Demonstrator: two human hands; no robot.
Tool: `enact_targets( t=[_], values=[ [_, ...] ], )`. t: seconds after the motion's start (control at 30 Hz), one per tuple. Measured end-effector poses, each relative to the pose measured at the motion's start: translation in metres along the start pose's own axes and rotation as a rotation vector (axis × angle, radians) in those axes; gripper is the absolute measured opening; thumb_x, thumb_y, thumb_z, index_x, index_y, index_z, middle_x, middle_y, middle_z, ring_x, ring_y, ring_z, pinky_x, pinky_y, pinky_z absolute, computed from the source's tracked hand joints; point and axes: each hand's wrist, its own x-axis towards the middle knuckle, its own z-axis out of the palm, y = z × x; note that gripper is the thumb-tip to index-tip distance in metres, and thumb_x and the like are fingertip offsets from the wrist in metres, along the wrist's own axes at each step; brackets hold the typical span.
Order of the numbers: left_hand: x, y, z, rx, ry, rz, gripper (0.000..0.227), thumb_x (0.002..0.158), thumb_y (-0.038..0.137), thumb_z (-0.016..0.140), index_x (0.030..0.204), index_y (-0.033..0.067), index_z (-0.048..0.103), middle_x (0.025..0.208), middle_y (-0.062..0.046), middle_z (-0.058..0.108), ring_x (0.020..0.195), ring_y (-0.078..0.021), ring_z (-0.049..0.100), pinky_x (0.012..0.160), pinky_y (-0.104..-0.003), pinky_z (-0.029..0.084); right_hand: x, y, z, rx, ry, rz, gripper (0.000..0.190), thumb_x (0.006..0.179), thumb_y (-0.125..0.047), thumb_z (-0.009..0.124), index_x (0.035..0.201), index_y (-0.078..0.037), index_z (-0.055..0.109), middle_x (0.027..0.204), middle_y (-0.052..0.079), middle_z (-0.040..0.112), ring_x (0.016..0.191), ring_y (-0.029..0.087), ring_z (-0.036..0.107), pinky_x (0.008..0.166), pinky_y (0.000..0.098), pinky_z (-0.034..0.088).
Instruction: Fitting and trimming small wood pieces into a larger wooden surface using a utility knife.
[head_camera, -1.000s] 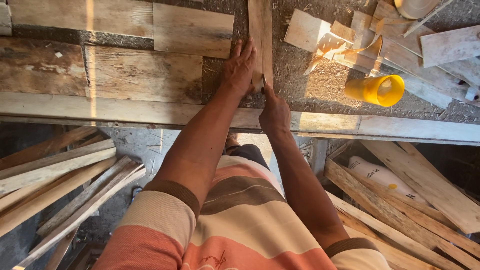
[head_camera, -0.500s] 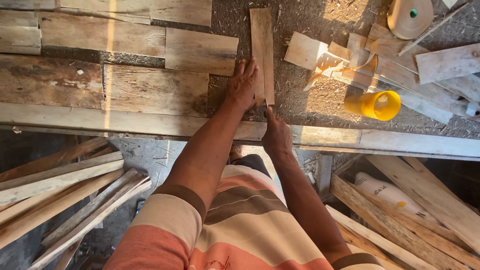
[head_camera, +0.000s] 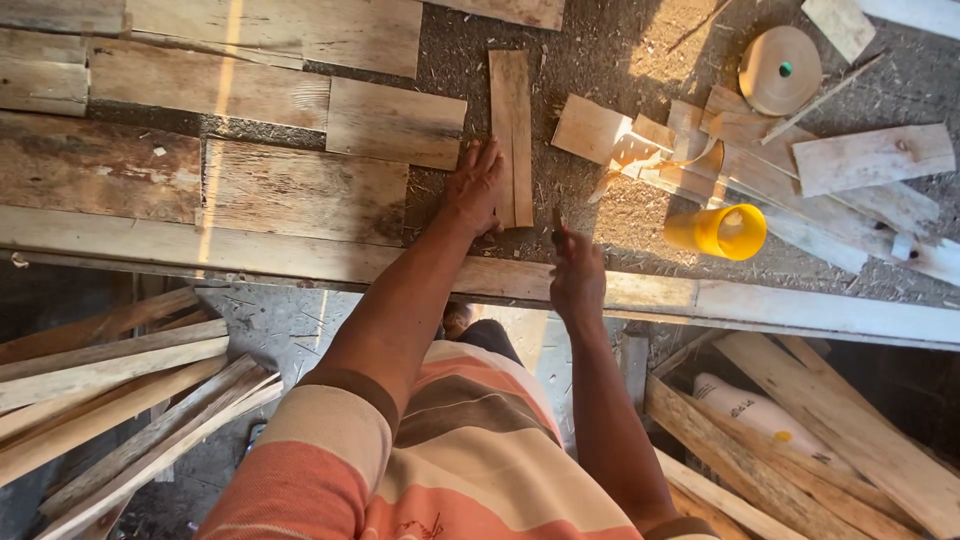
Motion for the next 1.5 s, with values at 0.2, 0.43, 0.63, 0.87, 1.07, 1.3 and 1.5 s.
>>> enact_targets(
  t=[0.2,0.43,0.63,0.87,1.07,1.3,1.5],
  values=[
    [-0.017,0.0,0.021,-0.095,0.236,0.115,0.127,0.067,0.055,0.093,0.161,0.0104,0.02,0.169,-0.015,0.009,0.156,-0.0352,0.009,0.13,-0.049,0.017,0.049,0.018,0.01,-0.035,0.162,0.046,0.029,0.1,-0.007,0.063,0.126,-0.007,0.048,0.103,0.018,0.069,0.082,0.03,0.068,0.066,0.0469,0.054],
    [-0.052,0.032,0.033,-0.549,0.435,-0.047,0.083,0.085,0.038,0.083,0.152,0.0077,0.043,0.147,-0.016,0.051,0.13,-0.0314,0.054,0.113,-0.045,0.044,0.05,0.017,0.025,-0.367,0.402,-0.117,0.026,0.093,-0.017,0.07,0.113,-0.008,0.056,0.1,0.016,0.064,0.086,0.029,0.063,0.071,0.045,0.053],
    [-0.013,0.052,0.083,-1.056,0.484,-0.377,0.045,0.092,0.025,0.071,0.132,0.006,0.063,0.112,-0.011,0.075,0.096,-0.0254,0.074,0.086,-0.04,0.058,0.049,-0.007,0.05,-0.118,0.175,-0.04,0.029,0.096,-0.024,0.072,0.114,-0.004,0.06,0.105,0.017,0.065,0.091,0.033,0.065,0.076,0.0487,0.054],
    [-0.003,0.057,0.076,-1.162,0.402,-0.627,0.039,0.091,0.028,0.075,0.123,0.0061,0.068,0.109,-0.011,0.076,0.096,-0.0246,0.074,0.085,-0.039,0.06,0.068,0.002,0.056,0.128,0.119,0.172,0.03,0.089,-0.024,0.074,0.109,-0.003,0.067,0.096,0.016,0.075,0.086,0.031,0.073,0.078,0.0433,0.057],
    [-0.004,0.057,0.072,-1.141,0.352,-0.578,0.038,0.092,0.035,0.073,0.117,0.0064,0.07,0.106,-0.011,0.076,0.092,-0.0241,0.073,0.082,-0.038,0.059,0.074,0.012,0.061,0.696,0.002,0.294,0.022,0.097,-0.017,0.068,0.109,0.001,0.063,0.095,0.013,0.072,0.079,0.023,0.072,0.068,0.0354,0.062],
    [0.005,0.053,0.098,-1.613,0.486,-0.454,0.033,0.101,0.038,0.064,0.105,0.0057,0.07,0.097,-0.013,0.075,0.083,-0.0226,0.071,0.073,-0.037,0.059,0.057,0.0,0.045,1.312,-0.399,0.391,0.026,0.099,-0.008,0.06,0.125,-0.006,0.064,0.1,0.008,0.072,0.083,0.017,0.07,0.069,0.0296,0.059],
    [0.004,0.037,0.106,-2.152,0.45,-0.373,0.019,0.092,0.022,0.074,0.103,0.0073,0.07,0.095,-0.01,0.074,0.084,-0.0206,0.069,0.073,-0.034,0.056,0.044,0.017,0.046,1.463,-0.567,0.391,0.025,0.102,-0.009,0.064,0.126,-0.001,0.065,0.096,0.01,0.071,0.078,0.016,0.067,0.069,0.0288,0.058]
  ],
)
